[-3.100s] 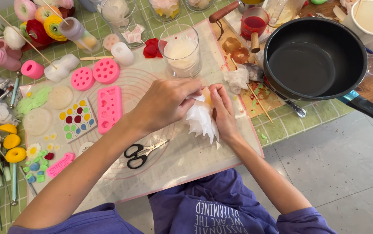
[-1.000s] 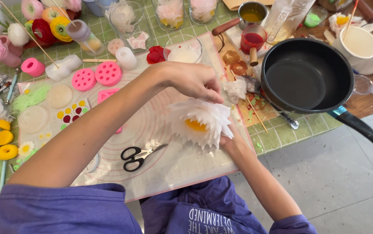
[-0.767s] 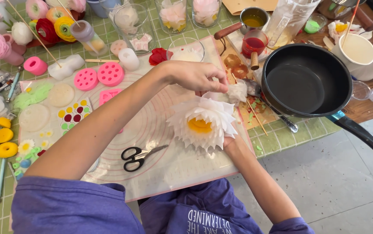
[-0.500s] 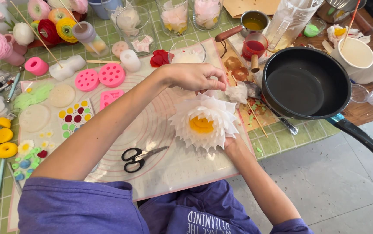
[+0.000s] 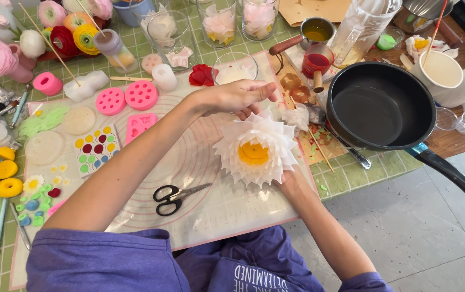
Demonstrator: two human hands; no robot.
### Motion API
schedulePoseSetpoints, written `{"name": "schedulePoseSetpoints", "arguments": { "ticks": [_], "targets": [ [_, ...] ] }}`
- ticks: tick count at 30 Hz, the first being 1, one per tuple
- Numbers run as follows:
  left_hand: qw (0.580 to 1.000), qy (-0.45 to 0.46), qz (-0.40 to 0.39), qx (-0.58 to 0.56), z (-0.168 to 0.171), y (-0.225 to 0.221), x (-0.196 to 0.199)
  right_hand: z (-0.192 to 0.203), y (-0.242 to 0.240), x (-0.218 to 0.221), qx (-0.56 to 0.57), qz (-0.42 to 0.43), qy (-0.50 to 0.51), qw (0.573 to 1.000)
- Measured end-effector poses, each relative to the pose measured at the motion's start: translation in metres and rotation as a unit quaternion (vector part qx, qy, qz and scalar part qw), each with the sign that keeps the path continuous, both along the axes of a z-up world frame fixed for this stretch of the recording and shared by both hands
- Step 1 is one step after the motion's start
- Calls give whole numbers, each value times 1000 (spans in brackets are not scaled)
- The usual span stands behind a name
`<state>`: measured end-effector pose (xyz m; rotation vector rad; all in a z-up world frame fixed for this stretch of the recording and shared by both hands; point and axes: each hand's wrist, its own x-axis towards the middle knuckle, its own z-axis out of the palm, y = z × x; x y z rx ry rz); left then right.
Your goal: Assembling a decorative lotus flower candle by trimming wax components and attaching petals.
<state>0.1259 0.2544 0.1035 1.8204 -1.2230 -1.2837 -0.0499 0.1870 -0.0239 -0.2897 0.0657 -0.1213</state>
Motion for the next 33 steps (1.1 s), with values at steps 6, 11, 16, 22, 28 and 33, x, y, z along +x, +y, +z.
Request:
{"name": "schedulePoseSetpoints", "arguments": {
  "ticks": [6,11,16,22,28,33],
  "targets": [
    [999,27,0,-30,-8,3,0,-55,-18,-1,52,42,15,998],
    [999,27,1,-34,-17,3,5,-43,-14,-2,37,34,53,997],
    [985,-103,50,-128,5,13,-12,-29,-11,-6,65,5,30,997],
    [925,-292,-2,-244,27,30,-43,-61,-20,-7,78,24,57,995],
    [905,-350,11,-243,21,23,-49,-52,-19,-7,108,33,39,993],
    [900,-355,26,-250,15,17,-37,-54,-19,-8,127,44,37,990]
  ]
}}
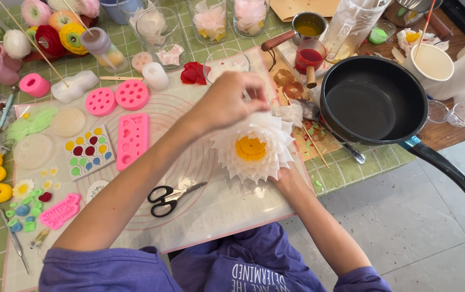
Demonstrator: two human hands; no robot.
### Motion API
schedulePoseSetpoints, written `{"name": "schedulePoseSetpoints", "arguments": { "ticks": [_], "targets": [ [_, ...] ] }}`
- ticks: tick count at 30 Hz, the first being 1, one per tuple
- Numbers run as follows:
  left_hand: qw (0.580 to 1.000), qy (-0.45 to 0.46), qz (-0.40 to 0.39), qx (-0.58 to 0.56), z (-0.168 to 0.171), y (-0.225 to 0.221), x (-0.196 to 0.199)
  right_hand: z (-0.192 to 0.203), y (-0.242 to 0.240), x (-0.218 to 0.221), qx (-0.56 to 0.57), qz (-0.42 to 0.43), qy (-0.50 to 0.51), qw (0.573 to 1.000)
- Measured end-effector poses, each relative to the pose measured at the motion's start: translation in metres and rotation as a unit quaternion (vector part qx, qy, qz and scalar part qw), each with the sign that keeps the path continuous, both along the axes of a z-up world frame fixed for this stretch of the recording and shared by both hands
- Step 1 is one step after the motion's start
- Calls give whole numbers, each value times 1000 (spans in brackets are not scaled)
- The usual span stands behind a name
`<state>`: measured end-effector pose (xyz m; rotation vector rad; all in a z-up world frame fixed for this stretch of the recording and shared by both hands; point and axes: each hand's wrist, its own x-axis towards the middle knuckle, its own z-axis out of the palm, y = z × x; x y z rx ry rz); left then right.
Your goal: Assembling a decorative lotus flower candle by trimming wax components and attaching petals.
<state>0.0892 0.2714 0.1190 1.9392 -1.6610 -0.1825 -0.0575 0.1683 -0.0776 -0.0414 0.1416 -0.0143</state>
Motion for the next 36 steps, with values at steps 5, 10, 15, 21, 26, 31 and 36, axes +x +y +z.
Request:
{"name": "schedulePoseSetpoints", "arguments": {
  "ticks": [5,10,15,21,26,31,36],
  "targets": [
    [976,217,-20,-2,-23,-21,41,-3,-1,-1,-93,-28,53,994],
    [943,312,-55,101,-6,-29,22,-21,-5,3,-56,-37,35,997],
    [946,293,-30,134,-11,-35,25,-50,-12,-2,-298,-51,19,953],
    [954,282,-28,97,-12,-30,24,-68,-16,-25,-743,-71,-4,665],
    [953,285,-23,99,-8,-29,20,-77,-20,-57,-958,-75,-25,275],
    [948,299,-26,106,-6,-25,20,-81,-23,-75,-998,-50,-30,10],
    [944,308,-22,112,-9,-23,26,-82,-24,-73,-1000,15,-16,14]
  ]
}}
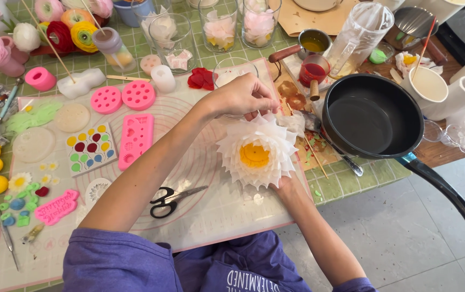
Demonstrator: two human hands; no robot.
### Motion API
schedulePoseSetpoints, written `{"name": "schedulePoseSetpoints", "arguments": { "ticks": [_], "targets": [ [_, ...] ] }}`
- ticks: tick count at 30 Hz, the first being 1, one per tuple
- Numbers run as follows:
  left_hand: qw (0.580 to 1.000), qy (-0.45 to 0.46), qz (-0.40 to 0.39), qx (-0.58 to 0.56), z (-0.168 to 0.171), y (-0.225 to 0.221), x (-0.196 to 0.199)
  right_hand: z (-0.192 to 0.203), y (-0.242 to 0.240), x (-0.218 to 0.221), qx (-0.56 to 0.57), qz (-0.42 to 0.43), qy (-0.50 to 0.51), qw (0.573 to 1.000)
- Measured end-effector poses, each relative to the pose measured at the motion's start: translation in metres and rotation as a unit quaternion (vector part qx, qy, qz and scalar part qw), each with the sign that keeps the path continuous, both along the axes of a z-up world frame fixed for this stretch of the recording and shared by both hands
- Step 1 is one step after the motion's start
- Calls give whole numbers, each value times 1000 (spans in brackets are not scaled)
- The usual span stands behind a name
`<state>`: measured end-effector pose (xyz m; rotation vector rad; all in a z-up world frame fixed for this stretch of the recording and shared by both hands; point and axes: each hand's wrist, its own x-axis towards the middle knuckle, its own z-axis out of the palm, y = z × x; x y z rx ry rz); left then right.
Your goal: Assembling a decorative lotus flower candle by trimming wax components and attaching petals.
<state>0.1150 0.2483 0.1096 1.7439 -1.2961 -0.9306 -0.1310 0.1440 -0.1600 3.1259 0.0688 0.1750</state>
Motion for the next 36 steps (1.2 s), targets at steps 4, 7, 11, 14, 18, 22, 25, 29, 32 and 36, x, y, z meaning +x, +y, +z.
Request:
{"name": "schedulePoseSetpoints", "arguments": {
  "ticks": [4,7,11,14,18,22,25,29,32,36],
  "targets": [
    [999,40,8,6,-10,-2,7,-2,-1,-1,5,-18,67,998],
    [998,61,11,1,-26,-6,17,16,-4,0,141,-25,79,987],
    [997,80,-12,6,-34,-10,25,101,28,50,632,-16,24,774],
    [996,83,6,45,-20,-6,14,130,37,67,887,-6,-25,462],
    [997,69,23,25,-20,-8,13,111,29,69,994,9,-75,74],
    [992,8,-59,-109,-15,-8,0,80,18,71,994,-21,-80,75],
    [987,-39,-89,-127,-9,-12,-16,91,23,62,988,-45,-112,93],
    [991,-65,-72,-90,-13,-24,-22,120,32,53,981,-68,-148,107],
    [990,-38,-93,-97,-17,-31,-20,120,31,56,981,-60,-146,113],
    [992,-33,-87,-82,-16,-30,-21,119,30,61,983,-74,-136,102]
  ]
}}
